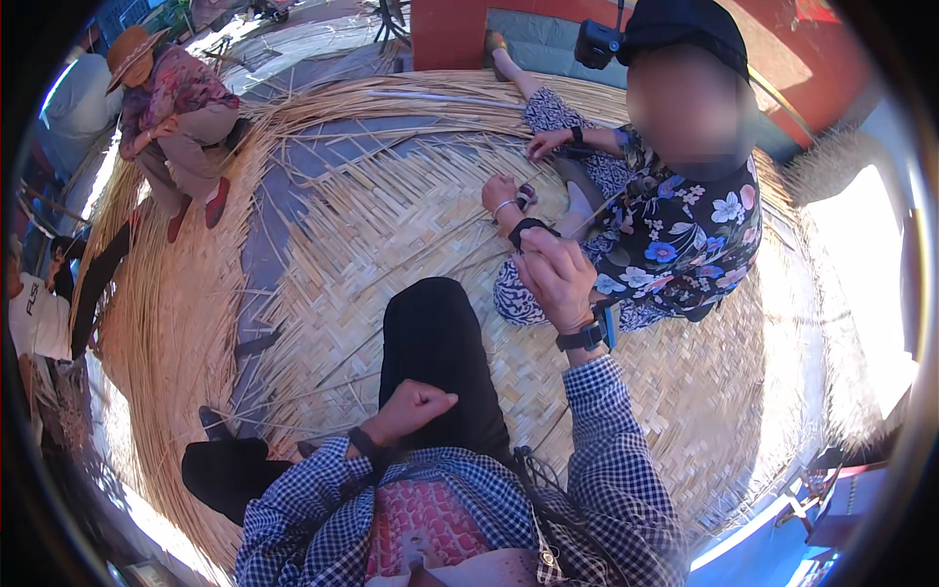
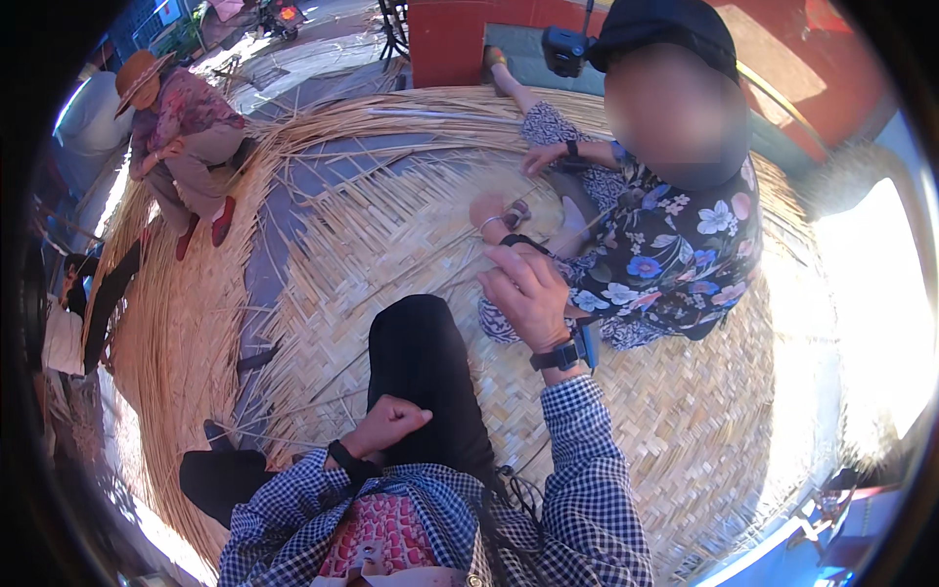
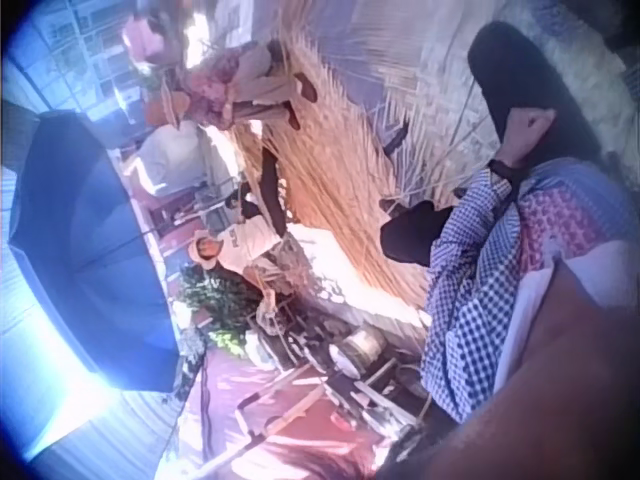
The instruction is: Weaving thin strips of bamboo into a large mat while sitting on the ground with others.
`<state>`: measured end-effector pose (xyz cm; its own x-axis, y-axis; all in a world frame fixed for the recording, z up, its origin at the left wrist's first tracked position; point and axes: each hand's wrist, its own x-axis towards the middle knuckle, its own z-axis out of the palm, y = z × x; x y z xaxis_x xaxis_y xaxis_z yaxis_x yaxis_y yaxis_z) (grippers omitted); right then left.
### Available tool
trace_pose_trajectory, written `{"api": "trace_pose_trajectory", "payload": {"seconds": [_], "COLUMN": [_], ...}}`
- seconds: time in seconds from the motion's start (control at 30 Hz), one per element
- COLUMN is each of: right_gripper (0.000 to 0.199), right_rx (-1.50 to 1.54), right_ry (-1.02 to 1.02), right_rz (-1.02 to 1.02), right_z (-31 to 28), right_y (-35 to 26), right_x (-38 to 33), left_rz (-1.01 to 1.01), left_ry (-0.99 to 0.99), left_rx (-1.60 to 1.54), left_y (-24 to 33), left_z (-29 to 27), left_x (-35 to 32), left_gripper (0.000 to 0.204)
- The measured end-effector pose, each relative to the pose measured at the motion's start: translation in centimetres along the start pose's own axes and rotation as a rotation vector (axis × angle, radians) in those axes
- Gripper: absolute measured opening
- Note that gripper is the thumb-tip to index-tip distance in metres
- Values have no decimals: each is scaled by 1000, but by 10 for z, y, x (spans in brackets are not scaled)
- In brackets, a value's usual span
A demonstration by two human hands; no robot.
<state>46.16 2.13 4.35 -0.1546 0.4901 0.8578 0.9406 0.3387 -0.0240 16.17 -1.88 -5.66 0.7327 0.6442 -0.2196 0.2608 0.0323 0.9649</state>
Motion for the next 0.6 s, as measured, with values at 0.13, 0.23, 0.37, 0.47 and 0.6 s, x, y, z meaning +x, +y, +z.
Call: {"api": "trace_pose_trajectory", "payload": {"seconds": [0.13,0.23,0.37,0.47,0.6], "right_gripper": [19,20,22,18,17], "right_rx": [-39,-57,-76,-23,-20], "right_ry": [-69,-56,-61,-89,-102], "right_rz": [29,23,54,72,93], "right_z": [-9,-7,-6,-2,4], "right_y": [26,41,49,51,55], "right_x": [-14,-24,-28,-30,-35], "left_rz": [425,429,470,444,443], "left_ry": [-11,10,11,-15,-6], "left_rx": [487,438,428,440,397], "left_y": [-1,-3,-1,1,-2], "left_z": [19,18,16,13,10], "left_x": [13,14,15,17,19], "left_gripper": [40,36,37,38,39]}}
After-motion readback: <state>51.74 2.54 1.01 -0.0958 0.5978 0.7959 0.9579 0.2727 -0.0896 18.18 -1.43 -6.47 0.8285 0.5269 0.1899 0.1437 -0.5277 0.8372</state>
